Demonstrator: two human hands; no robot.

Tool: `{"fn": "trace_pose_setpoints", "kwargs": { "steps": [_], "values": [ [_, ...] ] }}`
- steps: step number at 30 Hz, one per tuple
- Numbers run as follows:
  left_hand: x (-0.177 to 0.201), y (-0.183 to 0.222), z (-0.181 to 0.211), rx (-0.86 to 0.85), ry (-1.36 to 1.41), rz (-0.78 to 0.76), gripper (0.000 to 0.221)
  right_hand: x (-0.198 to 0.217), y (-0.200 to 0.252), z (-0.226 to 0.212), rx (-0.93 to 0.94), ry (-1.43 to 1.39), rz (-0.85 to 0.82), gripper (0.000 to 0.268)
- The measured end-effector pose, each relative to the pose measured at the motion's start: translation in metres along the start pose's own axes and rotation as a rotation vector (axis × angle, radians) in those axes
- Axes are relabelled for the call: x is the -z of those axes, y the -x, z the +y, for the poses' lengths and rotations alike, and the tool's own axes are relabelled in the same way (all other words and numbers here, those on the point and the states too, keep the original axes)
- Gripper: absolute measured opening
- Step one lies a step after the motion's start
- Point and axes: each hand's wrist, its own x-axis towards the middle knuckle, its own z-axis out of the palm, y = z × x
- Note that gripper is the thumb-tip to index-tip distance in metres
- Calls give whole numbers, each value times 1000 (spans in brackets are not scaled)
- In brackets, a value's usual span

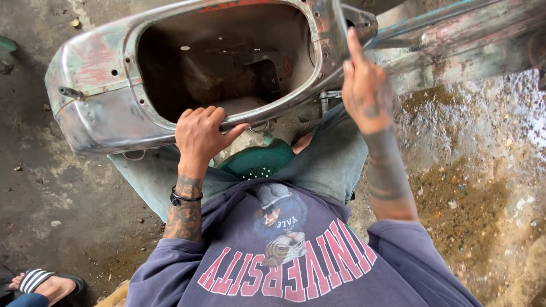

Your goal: The person files the edge of a metal motorcycle frame component to smooth it.

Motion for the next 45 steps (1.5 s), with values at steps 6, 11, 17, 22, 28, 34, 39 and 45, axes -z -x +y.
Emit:
{"fn": "trace_pose_setpoints", "kwargs": {
  "steps": [6, 11, 17, 22, 28, 34, 39, 45],
  "values": [
    [1, 0, 1, -20, 9, 4, 60, -14, -9, 31, 13, -237, 137, 51],
    [-2, 1, 0, -1, 18, 8, 59, 0, 34, 14, -192, -575, -41, 53],
    [0, 1, 2, -6, 10, -12, 61, 12, 45, 45, -58, -132, -49, 51],
    [-2, 2, 0, 3, 16, 4, 59, -14, 86, 22, 103, -26, 34, 55],
    [-2, 8, -4, -21, 43, -18, 54, -36, 83, 85, 273, -25, 153, 54],
    [12, 27, -10, 37, 133, 93, 37, -26, 93, 39, 416, -126, 229, 55],
    [19, 62, -35, 196, 65, 176, 35, -26, 91, 60, 279, -31, 112, 56],
    [17, 91, -61, 318, 40, 223, 49, -50, 93, 76, 56, -175, 123, 56]
  ]
}}
